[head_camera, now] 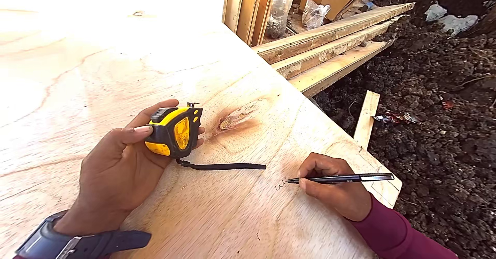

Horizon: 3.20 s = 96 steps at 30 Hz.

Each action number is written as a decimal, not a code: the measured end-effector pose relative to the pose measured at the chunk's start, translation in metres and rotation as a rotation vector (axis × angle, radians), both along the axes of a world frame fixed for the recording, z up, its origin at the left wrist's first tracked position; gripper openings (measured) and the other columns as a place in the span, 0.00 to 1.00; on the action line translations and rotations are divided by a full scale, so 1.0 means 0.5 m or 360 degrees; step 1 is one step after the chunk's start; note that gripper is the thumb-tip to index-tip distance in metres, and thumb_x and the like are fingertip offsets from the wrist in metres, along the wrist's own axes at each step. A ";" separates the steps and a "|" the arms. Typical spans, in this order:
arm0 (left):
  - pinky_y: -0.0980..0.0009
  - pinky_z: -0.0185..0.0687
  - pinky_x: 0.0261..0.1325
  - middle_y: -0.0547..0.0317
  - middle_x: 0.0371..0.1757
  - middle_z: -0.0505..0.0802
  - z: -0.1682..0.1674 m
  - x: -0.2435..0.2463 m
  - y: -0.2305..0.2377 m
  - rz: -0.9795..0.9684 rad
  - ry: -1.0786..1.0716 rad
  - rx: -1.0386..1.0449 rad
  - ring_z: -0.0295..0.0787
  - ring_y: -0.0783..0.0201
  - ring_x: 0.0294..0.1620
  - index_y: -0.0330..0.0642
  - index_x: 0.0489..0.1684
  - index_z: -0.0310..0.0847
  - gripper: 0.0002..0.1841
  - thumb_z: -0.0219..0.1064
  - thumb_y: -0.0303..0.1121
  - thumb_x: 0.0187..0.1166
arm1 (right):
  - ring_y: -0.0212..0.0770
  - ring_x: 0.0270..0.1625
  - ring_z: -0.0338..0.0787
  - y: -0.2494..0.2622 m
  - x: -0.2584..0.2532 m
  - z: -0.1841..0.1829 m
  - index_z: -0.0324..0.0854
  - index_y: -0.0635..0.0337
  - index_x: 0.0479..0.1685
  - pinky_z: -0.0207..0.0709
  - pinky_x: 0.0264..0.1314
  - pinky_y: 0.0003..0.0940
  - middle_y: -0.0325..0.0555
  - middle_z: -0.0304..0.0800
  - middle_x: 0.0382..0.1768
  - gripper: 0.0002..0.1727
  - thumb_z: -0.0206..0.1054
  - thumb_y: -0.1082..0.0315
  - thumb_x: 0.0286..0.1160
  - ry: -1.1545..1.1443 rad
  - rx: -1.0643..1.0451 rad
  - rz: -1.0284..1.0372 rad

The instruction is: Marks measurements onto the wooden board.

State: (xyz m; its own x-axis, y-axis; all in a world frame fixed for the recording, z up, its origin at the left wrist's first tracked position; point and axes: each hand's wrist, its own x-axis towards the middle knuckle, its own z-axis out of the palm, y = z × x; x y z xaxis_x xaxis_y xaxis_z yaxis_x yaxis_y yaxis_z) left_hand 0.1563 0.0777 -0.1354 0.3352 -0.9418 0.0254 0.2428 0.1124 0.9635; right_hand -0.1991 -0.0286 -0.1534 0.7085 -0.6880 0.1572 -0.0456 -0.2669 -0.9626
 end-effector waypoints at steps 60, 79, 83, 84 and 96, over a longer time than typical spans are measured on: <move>0.51 0.86 0.66 0.46 0.72 0.84 0.001 -0.001 -0.002 -0.0003 0.0041 0.0000 0.86 0.50 0.68 0.51 0.83 0.69 0.29 0.42 0.43 0.83 | 0.29 0.24 0.84 0.002 -0.002 -0.004 0.87 0.58 0.34 0.79 0.26 0.22 0.40 0.87 0.23 0.02 0.73 0.72 0.67 -0.0041 -0.0019 0.0026; 0.52 0.86 0.66 0.46 0.72 0.84 0.002 -0.002 -0.001 0.0002 0.0039 0.0000 0.86 0.50 0.68 0.51 0.83 0.68 0.29 0.43 0.43 0.83 | 0.28 0.24 0.84 0.002 -0.001 -0.003 0.87 0.58 0.34 0.79 0.26 0.21 0.39 0.87 0.23 0.01 0.73 0.71 0.67 -0.0011 -0.0013 0.0022; 0.50 0.86 0.64 0.47 0.72 0.84 -0.001 0.000 -0.001 0.0013 0.0020 -0.0005 0.86 0.49 0.68 0.52 0.83 0.69 0.29 0.42 0.44 0.82 | 0.28 0.24 0.84 0.002 -0.001 -0.004 0.87 0.58 0.34 0.79 0.25 0.21 0.39 0.87 0.23 0.01 0.73 0.71 0.67 -0.0012 -0.0004 0.0021; 0.49 0.86 0.65 0.46 0.72 0.84 -0.001 -0.001 -0.001 0.0011 0.0021 -0.0007 0.86 0.49 0.68 0.52 0.83 0.69 0.29 0.42 0.44 0.83 | 0.28 0.24 0.84 0.002 -0.001 -0.004 0.87 0.58 0.34 0.79 0.25 0.21 0.39 0.87 0.23 0.01 0.73 0.71 0.67 -0.0007 -0.0002 0.0021; 0.50 0.85 0.66 0.47 0.72 0.84 0.001 -0.002 -0.001 0.0005 0.0025 -0.0006 0.85 0.50 0.68 0.52 0.83 0.69 0.29 0.42 0.43 0.83 | 0.28 0.24 0.84 0.002 -0.001 -0.003 0.87 0.57 0.33 0.79 0.26 0.22 0.39 0.87 0.24 0.01 0.73 0.71 0.67 0.0003 -0.0010 0.0013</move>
State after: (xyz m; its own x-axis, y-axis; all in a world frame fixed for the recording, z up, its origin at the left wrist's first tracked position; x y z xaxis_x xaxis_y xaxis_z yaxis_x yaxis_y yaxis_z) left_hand 0.1556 0.0774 -0.1347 0.3388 -0.9406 0.0236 0.2577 0.1169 0.9591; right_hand -0.1994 -0.0274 -0.1550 0.7144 -0.6812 0.1601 -0.0453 -0.2734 -0.9608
